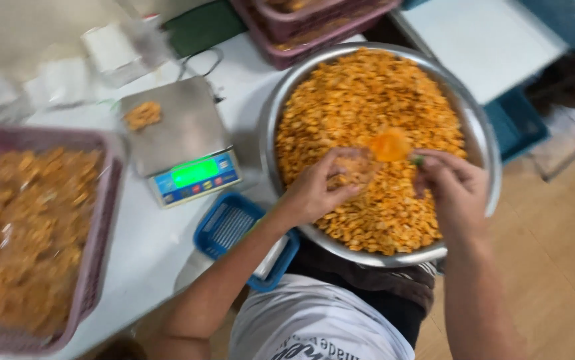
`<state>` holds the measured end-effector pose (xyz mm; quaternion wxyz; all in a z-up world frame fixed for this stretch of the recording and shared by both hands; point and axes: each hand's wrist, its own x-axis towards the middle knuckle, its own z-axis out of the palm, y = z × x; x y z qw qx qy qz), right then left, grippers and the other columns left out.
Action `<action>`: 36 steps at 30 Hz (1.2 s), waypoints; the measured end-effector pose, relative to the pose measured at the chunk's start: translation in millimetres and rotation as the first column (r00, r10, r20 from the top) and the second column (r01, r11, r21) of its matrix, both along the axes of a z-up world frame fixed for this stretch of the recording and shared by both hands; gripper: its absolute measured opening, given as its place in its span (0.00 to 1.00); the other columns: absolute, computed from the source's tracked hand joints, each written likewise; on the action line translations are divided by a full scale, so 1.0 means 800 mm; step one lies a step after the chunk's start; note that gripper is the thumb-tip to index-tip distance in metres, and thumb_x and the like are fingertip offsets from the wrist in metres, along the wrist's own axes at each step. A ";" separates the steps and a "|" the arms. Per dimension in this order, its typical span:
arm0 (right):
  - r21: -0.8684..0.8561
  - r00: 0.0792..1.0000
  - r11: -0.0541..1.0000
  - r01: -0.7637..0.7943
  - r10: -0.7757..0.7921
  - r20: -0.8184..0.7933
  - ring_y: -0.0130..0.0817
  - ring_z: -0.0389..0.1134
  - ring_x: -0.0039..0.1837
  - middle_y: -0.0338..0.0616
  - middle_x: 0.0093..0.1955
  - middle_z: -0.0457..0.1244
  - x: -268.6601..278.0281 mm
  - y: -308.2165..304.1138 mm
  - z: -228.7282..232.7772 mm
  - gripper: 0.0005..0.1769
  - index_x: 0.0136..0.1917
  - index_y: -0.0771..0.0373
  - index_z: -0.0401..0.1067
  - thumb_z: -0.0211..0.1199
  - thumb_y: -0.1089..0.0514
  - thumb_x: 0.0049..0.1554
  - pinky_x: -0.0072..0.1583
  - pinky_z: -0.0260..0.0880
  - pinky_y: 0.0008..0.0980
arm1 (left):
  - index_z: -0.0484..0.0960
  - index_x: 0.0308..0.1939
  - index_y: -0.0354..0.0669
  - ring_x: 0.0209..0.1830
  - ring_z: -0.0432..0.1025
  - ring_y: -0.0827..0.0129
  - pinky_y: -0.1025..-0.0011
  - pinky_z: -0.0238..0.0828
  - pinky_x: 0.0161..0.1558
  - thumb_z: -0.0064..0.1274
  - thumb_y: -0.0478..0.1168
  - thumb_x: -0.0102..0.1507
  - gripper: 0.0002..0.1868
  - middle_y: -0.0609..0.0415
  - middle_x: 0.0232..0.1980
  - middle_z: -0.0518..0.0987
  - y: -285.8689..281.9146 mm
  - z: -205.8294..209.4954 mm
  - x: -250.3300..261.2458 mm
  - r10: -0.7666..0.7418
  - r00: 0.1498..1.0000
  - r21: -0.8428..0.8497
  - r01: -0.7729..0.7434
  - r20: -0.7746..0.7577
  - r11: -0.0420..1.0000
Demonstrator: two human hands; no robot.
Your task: Manually filling small plastic bags with snacks from a large communal bowl at a packaging station.
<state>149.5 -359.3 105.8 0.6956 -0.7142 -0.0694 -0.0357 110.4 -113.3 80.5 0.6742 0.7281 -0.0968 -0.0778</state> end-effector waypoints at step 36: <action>-0.743 0.920 0.543 -0.392 0.221 -0.324 0.28 0.60 0.27 0.42 0.38 0.73 0.028 -0.034 -0.054 0.14 0.57 0.61 0.81 0.58 0.57 0.63 0.32 0.59 0.30 | 0.88 0.49 0.49 0.35 0.82 0.51 0.54 0.78 0.35 0.43 0.47 0.70 0.17 0.48 0.43 0.87 0.134 -0.143 -0.148 0.236 0.972 0.840 -0.129 0.001 0.527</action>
